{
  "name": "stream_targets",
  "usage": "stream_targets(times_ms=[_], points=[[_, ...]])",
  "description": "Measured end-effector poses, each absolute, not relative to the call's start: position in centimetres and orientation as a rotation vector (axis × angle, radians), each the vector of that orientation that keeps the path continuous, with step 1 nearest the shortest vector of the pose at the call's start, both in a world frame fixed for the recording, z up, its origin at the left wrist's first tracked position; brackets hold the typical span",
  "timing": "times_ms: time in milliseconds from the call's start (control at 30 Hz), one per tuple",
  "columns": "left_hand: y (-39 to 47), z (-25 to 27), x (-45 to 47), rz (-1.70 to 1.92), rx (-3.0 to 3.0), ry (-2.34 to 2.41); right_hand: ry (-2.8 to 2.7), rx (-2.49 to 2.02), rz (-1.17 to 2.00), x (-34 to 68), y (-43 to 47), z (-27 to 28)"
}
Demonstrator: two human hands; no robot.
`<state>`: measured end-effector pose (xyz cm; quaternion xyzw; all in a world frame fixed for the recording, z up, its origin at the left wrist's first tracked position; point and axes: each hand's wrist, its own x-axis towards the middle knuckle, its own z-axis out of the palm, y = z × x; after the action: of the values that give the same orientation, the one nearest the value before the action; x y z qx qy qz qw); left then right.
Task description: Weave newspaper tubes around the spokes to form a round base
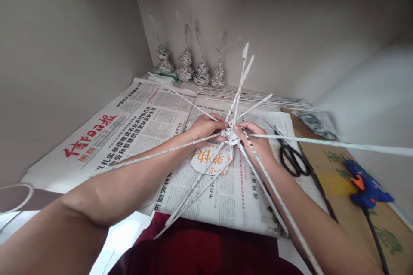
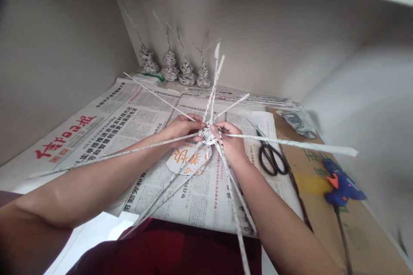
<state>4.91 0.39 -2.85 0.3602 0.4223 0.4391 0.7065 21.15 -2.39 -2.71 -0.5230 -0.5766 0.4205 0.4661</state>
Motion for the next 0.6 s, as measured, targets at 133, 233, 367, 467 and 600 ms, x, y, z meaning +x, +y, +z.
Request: stream_targets(times_ms=[133, 233, 367, 467, 600], points=[[0.3, -2.8, 5.0, 0.976, 0.825, 0.924, -1.352, -1.251, 1.050, 21.1, -2.2, -3.1], [0.1, -2.9, 5.1, 0.979, 0.873, 0.904, -1.324, -1.239, 1.036, 21.1, -2.1, -3.5], [0.1, -3.1, 5.2, 0.986, 0.918, 0.952, -1.410, -1.227, 0.960, 21.2, -2.0, -3.7], [0.2, -3.2, 5.2, 0.980, 0.913, 0.969, -1.482, -1.240, 0.894, 21.1, -2.0, -3.7], [0.2, -3.1, 5.3, 0.971, 0.918, 0.977, -1.442, -1.217, 0.922, 21.0, -2.0, -3.9]])
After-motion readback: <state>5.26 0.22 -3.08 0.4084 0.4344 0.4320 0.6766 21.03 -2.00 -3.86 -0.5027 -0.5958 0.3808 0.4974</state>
